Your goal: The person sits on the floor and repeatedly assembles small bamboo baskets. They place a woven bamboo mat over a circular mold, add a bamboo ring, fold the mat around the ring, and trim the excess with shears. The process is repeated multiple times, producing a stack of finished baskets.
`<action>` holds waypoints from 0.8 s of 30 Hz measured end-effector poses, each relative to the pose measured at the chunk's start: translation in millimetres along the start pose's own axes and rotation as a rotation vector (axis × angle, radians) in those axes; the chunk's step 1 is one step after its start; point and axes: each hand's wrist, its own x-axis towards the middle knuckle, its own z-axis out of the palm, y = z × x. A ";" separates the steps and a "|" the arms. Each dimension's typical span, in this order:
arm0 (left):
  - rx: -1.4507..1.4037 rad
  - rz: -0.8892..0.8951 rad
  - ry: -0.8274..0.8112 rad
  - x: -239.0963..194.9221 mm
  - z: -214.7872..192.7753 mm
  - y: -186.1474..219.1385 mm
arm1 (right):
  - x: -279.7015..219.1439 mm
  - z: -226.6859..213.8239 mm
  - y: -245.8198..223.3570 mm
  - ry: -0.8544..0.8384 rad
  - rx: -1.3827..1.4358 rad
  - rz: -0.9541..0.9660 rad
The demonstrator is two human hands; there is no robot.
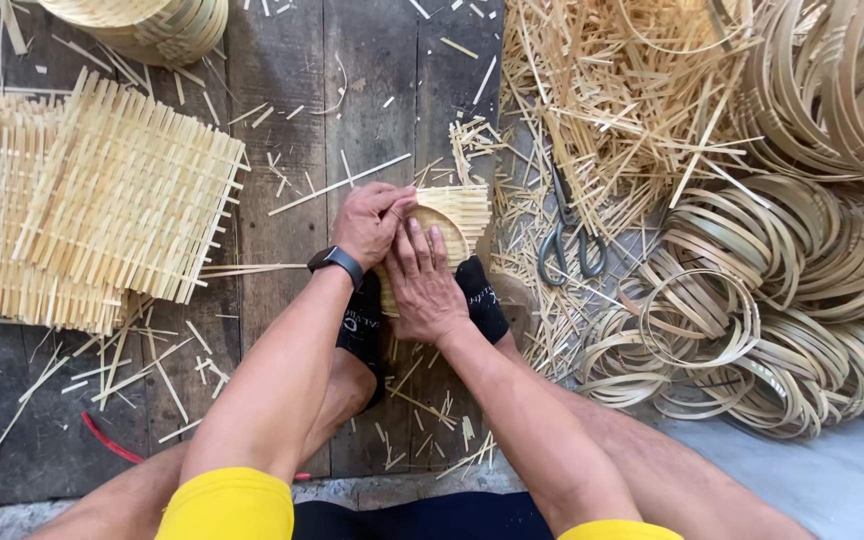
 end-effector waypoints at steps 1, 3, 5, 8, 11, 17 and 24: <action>-0.028 0.012 0.012 2.7 -0.7 2.0 | 1.1 -1.4 1.6 0.016 0.037 -0.006; -0.033 0.031 0.058 -7.0 -1.5 4.8 | -4.6 0.2 -0.8 0.030 0.127 -0.022; 0.011 0.080 0.142 -9.7 -0.4 13.0 | -7.6 0.6 1.9 0.083 0.095 -0.052; 0.160 0.183 0.258 -14.9 -3.1 24.3 | -8.7 4.5 0.3 0.075 -0.012 -0.090; 0.155 0.160 0.209 -14.2 -3.2 27.2 | -9.4 12.5 -1.2 0.045 -0.077 -0.130; 0.072 0.075 0.106 -11.7 -5.1 18.2 | -10.1 18.4 -0.1 0.094 -0.075 -0.167; 0.193 0.114 0.151 -16.4 0.9 23.6 | -9.6 14.4 -3.1 0.031 0.013 -0.110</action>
